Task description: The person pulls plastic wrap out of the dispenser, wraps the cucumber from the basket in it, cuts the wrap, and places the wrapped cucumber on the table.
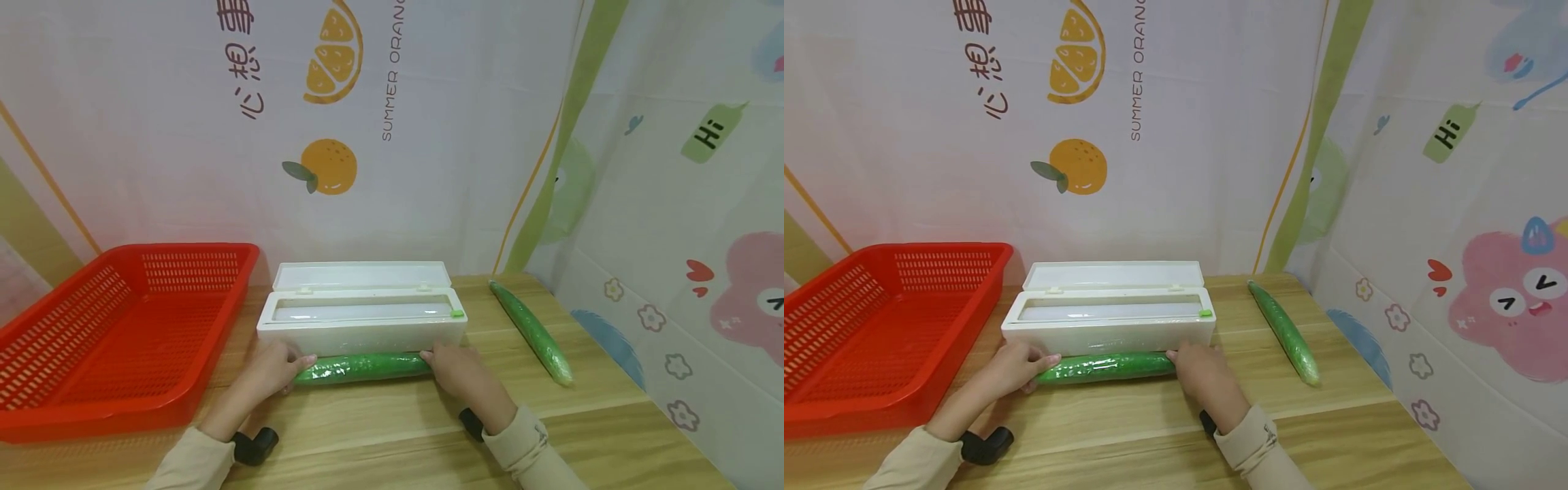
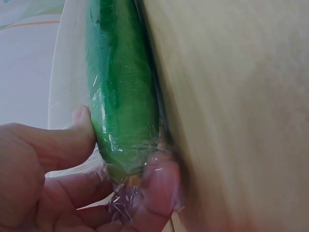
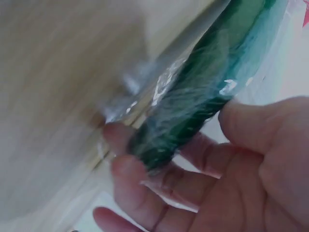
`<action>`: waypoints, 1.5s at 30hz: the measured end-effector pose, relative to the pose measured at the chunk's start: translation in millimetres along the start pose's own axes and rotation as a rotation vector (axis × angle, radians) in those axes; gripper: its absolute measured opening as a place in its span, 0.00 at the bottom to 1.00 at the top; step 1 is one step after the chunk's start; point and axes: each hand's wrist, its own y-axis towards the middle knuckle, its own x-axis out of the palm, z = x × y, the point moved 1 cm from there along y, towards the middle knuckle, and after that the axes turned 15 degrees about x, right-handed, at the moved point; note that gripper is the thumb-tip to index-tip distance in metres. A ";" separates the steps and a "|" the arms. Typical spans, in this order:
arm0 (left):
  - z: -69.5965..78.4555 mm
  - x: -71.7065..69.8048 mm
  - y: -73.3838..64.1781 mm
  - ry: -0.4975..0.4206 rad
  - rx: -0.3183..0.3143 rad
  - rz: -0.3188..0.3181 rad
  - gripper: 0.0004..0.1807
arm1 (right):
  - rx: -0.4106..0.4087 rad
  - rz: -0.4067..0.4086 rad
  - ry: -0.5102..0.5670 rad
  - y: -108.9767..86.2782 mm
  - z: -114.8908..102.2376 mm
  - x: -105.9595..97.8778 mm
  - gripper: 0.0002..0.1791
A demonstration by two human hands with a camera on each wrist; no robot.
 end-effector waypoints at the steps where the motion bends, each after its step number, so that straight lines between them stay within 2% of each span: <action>1: 0.3 0.0 0.1 0.003 0.000 -0.001 0.14 | -0.004 0.016 -0.011 -0.8 -0.5 0.0 0.17; 5: 0.7 0.6 0.6 0.009 -0.004 -0.006 0.15 | -0.012 0.059 -0.016 -2.3 -0.5 -0.6 0.16; 9: 0.7 1.3 0.9 0.018 -0.002 -0.003 0.14 | -0.021 0.065 0.037 -0.6 3.7 -0.9 0.15; 20: 1.9 -0.4 0.2 0.028 0.050 -0.021 0.14 | 0.012 -0.064 0.200 3.2 14.6 -9.7 0.11; 25: 2.4 -2.8 -0.5 0.028 0.067 -0.031 0.15 | 0.011 -0.075 0.253 2.9 22.9 -17.4 0.08; 28: 3.1 -4.3 -1.3 0.024 0.068 -0.030 0.14 | 0.035 -0.067 0.265 2.7 29.2 -24.9 0.11; 33: 5.8 -6.8 -2.8 0.025 0.093 -0.023 0.13 | 0.091 -0.029 0.256 4.3 38.5 -40.6 0.08; 35: 6.5 -7.7 -3.0 0.035 0.112 -0.019 0.13 | 0.101 0.011 0.269 6.4 41.3 -45.2 0.06; 39: 6.0 -9.1 -2.5 0.078 0.135 -0.009 0.12 | 0.142 0.084 0.318 11.1 45.0 -49.7 0.10; 42: 7.5 -11.4 -3.0 0.120 0.129 0.007 0.11 | 0.134 0.139 0.337 14.1 45.6 -48.5 0.14; 45: 13.4 -15.7 -5.0 0.144 0.100 0.023 0.11 | 0.088 0.200 0.352 18.5 44.1 -43.3 0.19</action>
